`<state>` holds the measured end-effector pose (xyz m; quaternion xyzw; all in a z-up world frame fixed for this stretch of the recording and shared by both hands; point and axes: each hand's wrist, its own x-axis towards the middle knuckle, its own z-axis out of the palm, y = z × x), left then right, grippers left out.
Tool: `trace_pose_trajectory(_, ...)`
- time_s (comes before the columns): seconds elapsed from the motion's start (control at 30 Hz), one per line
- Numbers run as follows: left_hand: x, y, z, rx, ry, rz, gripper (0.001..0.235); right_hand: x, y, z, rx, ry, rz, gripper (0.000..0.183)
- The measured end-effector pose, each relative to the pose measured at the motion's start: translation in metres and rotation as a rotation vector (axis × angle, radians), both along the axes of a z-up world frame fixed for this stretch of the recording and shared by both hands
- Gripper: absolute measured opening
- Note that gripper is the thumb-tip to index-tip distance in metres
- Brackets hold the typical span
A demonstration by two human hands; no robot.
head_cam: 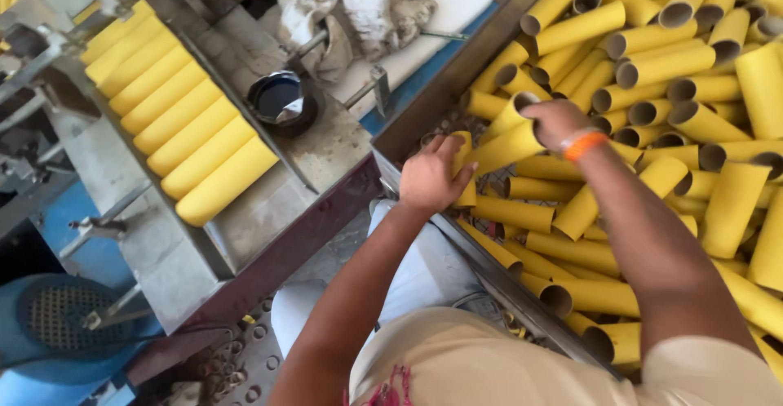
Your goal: The person repeatedly picks yellow cylindrical objects from a conveyor belt and places them into a large bin. The action is continuous and repetitive, with the person handling the cylinders one at a time or in small groups.
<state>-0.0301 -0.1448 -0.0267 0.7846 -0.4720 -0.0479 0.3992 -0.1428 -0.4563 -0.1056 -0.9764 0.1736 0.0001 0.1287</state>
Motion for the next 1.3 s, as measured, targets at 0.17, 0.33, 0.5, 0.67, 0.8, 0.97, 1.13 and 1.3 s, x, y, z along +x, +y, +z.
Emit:
trace_pose_trajectory(0.17,0.032,0.029,0.035,-0.311,0.168,-0.118,0.067,-0.056,0.047,0.142,0.417,-0.316,0.193,0.033)
trace_pose_trajectory(0.33,0.052,0.083,0.081,-0.168,0.208,-0.441,0.074,-0.035,0.109,0.196,0.866,-0.469,0.558,0.04)
trace_pose_trajectory(0.5,0.09,0.173,0.089,0.108,0.137,-0.111,0.087,0.034,0.188,0.178,1.224,-0.582,0.364,0.015)
trace_pose_trajectory(0.67,0.116,0.247,0.049,0.284,-0.186,0.38,0.082,0.077,0.234,0.169,1.206,-0.585,0.38,0.017)
trace_pose_trajectory(0.8,0.137,0.27,0.013,0.366,-0.221,0.495,0.077,0.091,0.259,0.157,1.17,-0.58,0.294,0.015)
trace_pose_trajectory(0.97,0.145,0.278,-0.01,0.367,-0.285,0.518,0.066,0.094,0.271,0.147,1.128,-0.578,0.282,0.016)
trace_pose_trajectory(1.13,0.113,0.268,0.013,-0.108,-0.246,0.553,0.054,0.102,0.281,0.136,1.087,-0.565,0.246,0.02)
trace_pose_trajectory(1.3,0.063,0.24,0.051,-0.088,-0.248,0.252,0.078,0.133,0.317,0.116,1.134,-0.549,0.226,0.018)
